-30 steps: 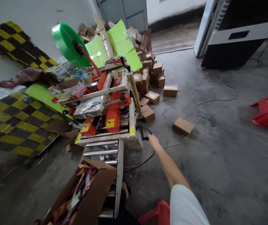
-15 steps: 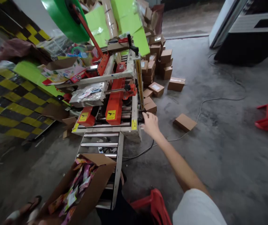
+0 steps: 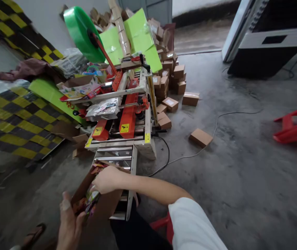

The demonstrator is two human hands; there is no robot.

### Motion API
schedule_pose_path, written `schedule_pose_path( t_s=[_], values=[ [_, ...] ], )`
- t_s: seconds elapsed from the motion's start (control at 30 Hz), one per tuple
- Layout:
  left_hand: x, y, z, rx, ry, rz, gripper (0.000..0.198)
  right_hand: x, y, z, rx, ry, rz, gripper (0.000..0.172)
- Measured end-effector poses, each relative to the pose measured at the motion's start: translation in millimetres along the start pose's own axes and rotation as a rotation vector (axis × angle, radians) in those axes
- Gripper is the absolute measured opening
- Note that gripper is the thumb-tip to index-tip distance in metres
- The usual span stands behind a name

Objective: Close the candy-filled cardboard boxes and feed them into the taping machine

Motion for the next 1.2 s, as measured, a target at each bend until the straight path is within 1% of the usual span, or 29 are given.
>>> schedule_pose_path(
  t_s=[0.07,0.1,0.13,0.2,0.23,0.27,0.3,0.33,0.37,0.4,0.47,0.53,0.63,0.7,0.77,0.83,0.9,0.93,1.0,1.07,1.13,1.17,1.2],
  values=[
    [13,11,9.0,-0.052,-0.025,0.075,0.073,0,3,0,0.029,0.084,-0.017,0.027],
    [18,15,13.5,-0.069,-0.043,0.102,0.071,0,5,-2,0.072,0.156,-0.021,0.024],
    [22,17,18.0,-0.071,-0.063,0.119,0.069,-2,7,-4,0.132,0.257,-0.024,0.022],
    [26,18,25.9,-0.039,-0.086,0.149,0.068,-9,14,-11,0.269,0.533,0.013,0.025],
    [27,17,29.7,-0.009,-0.091,0.161,0.067,-15,19,-14,0.322,0.676,0.072,0.032],
    [27,15,33.7,0.025,-0.096,0.173,0.067,-20,24,-15,0.361,0.791,0.164,0.04],
    [28,13,38.0,0.059,-0.101,0.186,0.067,-25,29,-14,0.394,0.849,0.267,0.045],
    [28,11,42.7,0.089,-0.108,0.202,0.066,-28,33,-11,0.43,0.845,0.355,0.047],
    [28,9,47.7,0.109,-0.116,0.225,0.065,-29,35,-7,0.462,0.793,0.406,0.045],
    [29,8,52.7,0.124,-0.125,0.25,0.064,-29,35,-3,0.481,0.712,0.415,0.042],
    [31,7,62.1,0.144,-0.147,0.284,0.06,-25,30,2,0.445,0.535,0.357,0.033],
    [33,6,69.9,0.156,-0.184,0.285,0.056,-21,24,2,0.317,0.403,0.302,0.03],
    [36,5,78.2,0.165,-0.256,0.215,0.053,-14,19,-1,0.114,0.209,0.292,0.033],
    [39,6,81.8,0.159,-0.293,0.172,0.052,-10,18,-2,0.02,0.125,0.299,0.035],
    [44,10,83.1,0.154,-0.302,0.144,0.051,-5,18,0,-0.023,0.119,0.314,0.035],
    [49,15,81.9,0.142,-0.311,0.126,0.053,1,19,3,-0.024,0.196,0.351,0.033],
    [55,20,78.1,0.106,-0.349,0.105,0.057,9,18,8,-0.038,0.281,0.384,0.035],
    [58,23,75.0,0.072,-0.374,0.095,0.058,14,17,10,-0.067,0.295,0.382,0.036],
    [65,25,66.6,-0.056,-0.412,0.051,0.057,24,13,15,-0.144,0.261,0.343,0.035],
    [69,23,57.7,-0.227,-0.442,-0.004,0.05,32,9,19,-0.203,0.193,0.3,0.035],
    [69,18,48.5,-0.372,-0.417,-0.032,0.046,38,7,20,-0.219,0.163,0.295,0.035],
    [67,15,43.3,-0.417,-0.367,-0.028,0.046,41,5,21,-0.226,0.164,0.306,0.034],
    [64,12,37.2,-0.437,-0.279,-0.018,0.047,43,4,22,-0.233,0.174,0.324,0.034]
  ],
)
Point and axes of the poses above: each hand's wrist, its own x-axis towards the middle knuckle, its own z-axis out of the palm, y = z × x, the point moved 4 cm from there along x, towards the middle knuckle, and after that the axes turned 5 degrees about z, right-handed, at the moved point
